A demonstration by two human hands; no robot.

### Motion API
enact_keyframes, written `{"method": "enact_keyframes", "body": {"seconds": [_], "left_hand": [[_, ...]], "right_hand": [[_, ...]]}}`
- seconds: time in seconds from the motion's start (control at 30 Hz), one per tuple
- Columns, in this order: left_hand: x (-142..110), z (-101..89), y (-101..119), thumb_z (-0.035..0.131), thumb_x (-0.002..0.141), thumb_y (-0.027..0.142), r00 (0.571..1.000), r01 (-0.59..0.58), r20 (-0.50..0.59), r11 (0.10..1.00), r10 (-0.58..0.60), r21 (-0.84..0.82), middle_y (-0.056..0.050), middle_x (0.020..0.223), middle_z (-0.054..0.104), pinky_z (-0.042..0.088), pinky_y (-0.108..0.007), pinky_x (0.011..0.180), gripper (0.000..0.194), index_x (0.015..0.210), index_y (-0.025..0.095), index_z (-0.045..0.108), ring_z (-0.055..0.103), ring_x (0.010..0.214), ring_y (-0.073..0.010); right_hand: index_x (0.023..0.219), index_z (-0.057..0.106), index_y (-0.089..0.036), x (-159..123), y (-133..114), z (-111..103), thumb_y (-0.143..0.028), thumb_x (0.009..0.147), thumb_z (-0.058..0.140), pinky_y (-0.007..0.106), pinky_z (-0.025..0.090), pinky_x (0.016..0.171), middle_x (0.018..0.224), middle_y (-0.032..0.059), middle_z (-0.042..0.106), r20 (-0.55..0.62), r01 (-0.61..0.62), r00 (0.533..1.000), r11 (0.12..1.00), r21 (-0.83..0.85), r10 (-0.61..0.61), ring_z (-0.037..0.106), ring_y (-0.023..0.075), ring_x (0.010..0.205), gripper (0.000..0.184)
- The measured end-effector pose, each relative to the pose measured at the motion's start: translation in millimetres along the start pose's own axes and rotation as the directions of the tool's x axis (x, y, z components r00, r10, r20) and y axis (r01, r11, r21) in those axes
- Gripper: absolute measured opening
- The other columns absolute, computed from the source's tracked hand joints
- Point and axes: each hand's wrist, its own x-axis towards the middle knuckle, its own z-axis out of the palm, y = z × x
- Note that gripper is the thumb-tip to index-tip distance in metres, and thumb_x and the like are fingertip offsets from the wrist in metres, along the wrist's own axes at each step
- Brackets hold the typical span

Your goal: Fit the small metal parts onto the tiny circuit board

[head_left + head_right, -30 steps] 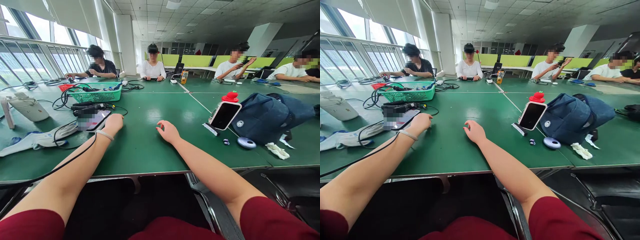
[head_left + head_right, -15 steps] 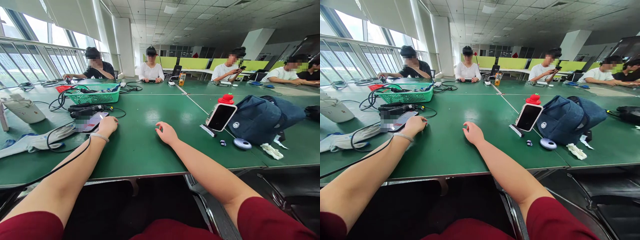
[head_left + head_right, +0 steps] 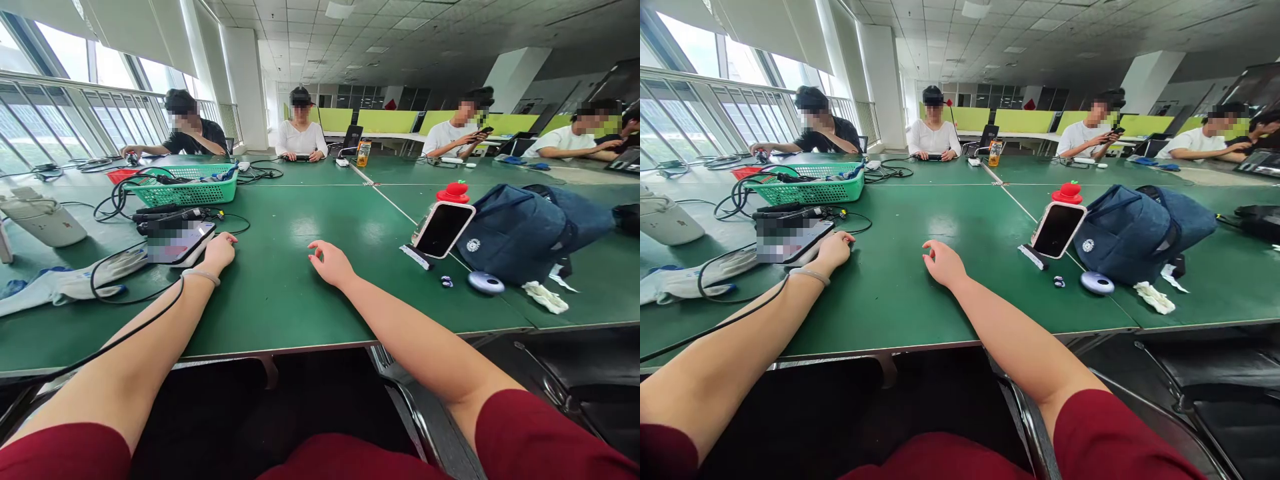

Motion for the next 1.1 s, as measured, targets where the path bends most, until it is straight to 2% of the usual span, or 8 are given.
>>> {"method": "enact_keyframes", "body": {"seconds": [0.13, 0.27, 0.37, 0.5, 0.73, 0.83, 0.97, 1.1], "left_hand": [[-16, 15.8, 30, 0.043, 0.085, 0.018, 0.996, -0.026, 0.083, 0.999, 0.029, -0.038, -0.011, 0.097, 0.070, 0.046, -0.034, 0.081, 0.025, 0.088, 0.019, 0.067, 0.063, 0.090, -0.0246], [-40, 40.4, 77, 0.043, 0.086, 0.020, 0.967, -0.140, 0.155, 0.931, 0.201, -0.337, -0.006, 0.090, 0.070, 0.046, -0.031, 0.084, 0.023, 0.087, 0.021, 0.066, 0.061, 0.087, -0.0188], [-54, 52.1, 100, 0.045, 0.084, 0.019, 0.947, -0.148, 0.166, 0.833, 0.275, -0.533, -0.004, 0.091, 0.070, 0.045, -0.031, 0.089, 0.020, 0.084, 0.021, 0.064, 0.061, 0.089, -0.0170], [-68, 57.8, 107, 0.044, 0.084, 0.017, 0.951, -0.063, 0.191, 0.755, 0.245, -0.652, -0.004, 0.091, 0.070, 0.044, -0.033, 0.093, 0.018, 0.079, 0.019, 0.062, 0.061, 0.089, -0.0156], [-80, 58.7, 119, 0.040, 0.089, 0.017, 0.933, 0.149, 0.294, 0.524, 0.205, -0.838, -0.003, 0.087, 0.068, 0.046, -0.029, 0.086, 0.017, 0.080, 0.019, 0.053, 0.063, 0.088, -0.0128], [-75, 59.9, 114, 0.041, 0.089, 0.018, 0.962, 0.116, 0.235, 0.568, 0.141, -0.815, -0.003, 0.086, 0.066, 0.046, -0.028, 0.085, 0.017, 0.080, 0.018, 0.055, 0.062, 0.087, -0.0126], [-68, 61.8, 101, 0.042, 0.088, 0.020, 0.986, -0.036, 0.092, 0.726, 0.136, -0.687, -0.003, 0.092, 0.068, 0.045, -0.030, 0.086, 0.020, 0.083, 0.019, 0.061, 0.060, 0.089, -0.0147], [-68, 58.6, 100, 0.043, 0.088, 0.022, 0.984, -0.132, 0.035, 0.842, 0.176, -0.523, -0.004, 0.093, 0.068, 0.044, -0.031, 0.086, 0.024, 0.088, 0.020, 0.067, 0.059, 0.089, -0.0178]], "right_hand": [[0.112, 0.059, -0.021, 0, 1, 2, -0.024, 0.087, 0.053, 0.026, 0.042, 0.068, 0.084, -0.0006, 0.060, 0.017, 0.011, 1.000, 1.000, 0.006, -0.011, 0.051, 0.0114, 0.066, 0.026], [0.105, 0.066, -0.022, 3, 5, 4, -0.020, 0.083, 0.061, 0.026, 0.043, 0.072, 0.086, -0.0007, 0.061, 0.103, 0.014, 0.995, 0.999, -0.050, -0.009, 0.053, 0.0114, 0.072, 0.022], [0.107, 0.068, -0.021, 7, 9, 6, -0.024, 0.081, 0.068, 0.027, 0.043, 0.077, 0.091, 0.0012, 0.062, 0.142, 0.014, 0.990, 0.992, -0.129, 0.004, 0.056, 0.0129, 0.079, 0.027], [0.117, 0.065, -0.021, 9, 10, 7, -0.034, 0.082, 0.068, 0.028, 0.045, 0.079, 0.097, 0.0038, 0.063, 0.173, 0.028, 0.985, 0.982, -0.188, 0.005, 0.059, 0.0152, 0.086, 0.037], [0.125, 0.060, -0.023, 6, 4, 9, -0.043, 0.087, 0.059, 0.031, 0.047, 0.084, 0.119, 0.0070, 0.059, 0.216, 0.063, 0.976, 0.954, -0.292, 0.002, 0.060, 0.0210, 0.100, 0.043], [0.134, 0.052, -0.027, 6, 3, 10, -0.043, 0.089, 0.055, 0.033, 0.048, 0.085, 0.128, 0.0061, 0.056, 0.229, 0.093, 0.973, 0.948, -0.305, -0.022, 0.060, 0.0224, 0.104, 0.048], [0.137, 0.048, -0.031, 8, -1, 13, -0.038, 0.093, 0.047, 0.037, 0.048, 0.093, 0.143, 0.0008, 0.047, 0.262, 0.201, 0.958, 0.928, -0.313, -0.119, 0.055, 0.0236, 0.118, 0.044], [0.129, 0.057, -0.031, 9, -5, 13, -0.036, 0.094, 0.046, 0.037, 0.049, 0.089, 0.129, 0.0006, 0.061, 0.271, 0.181, 0.958, 0.934, -0.307, -0.097, 0.060, 0.0231, 0.111, 0.037]]}}
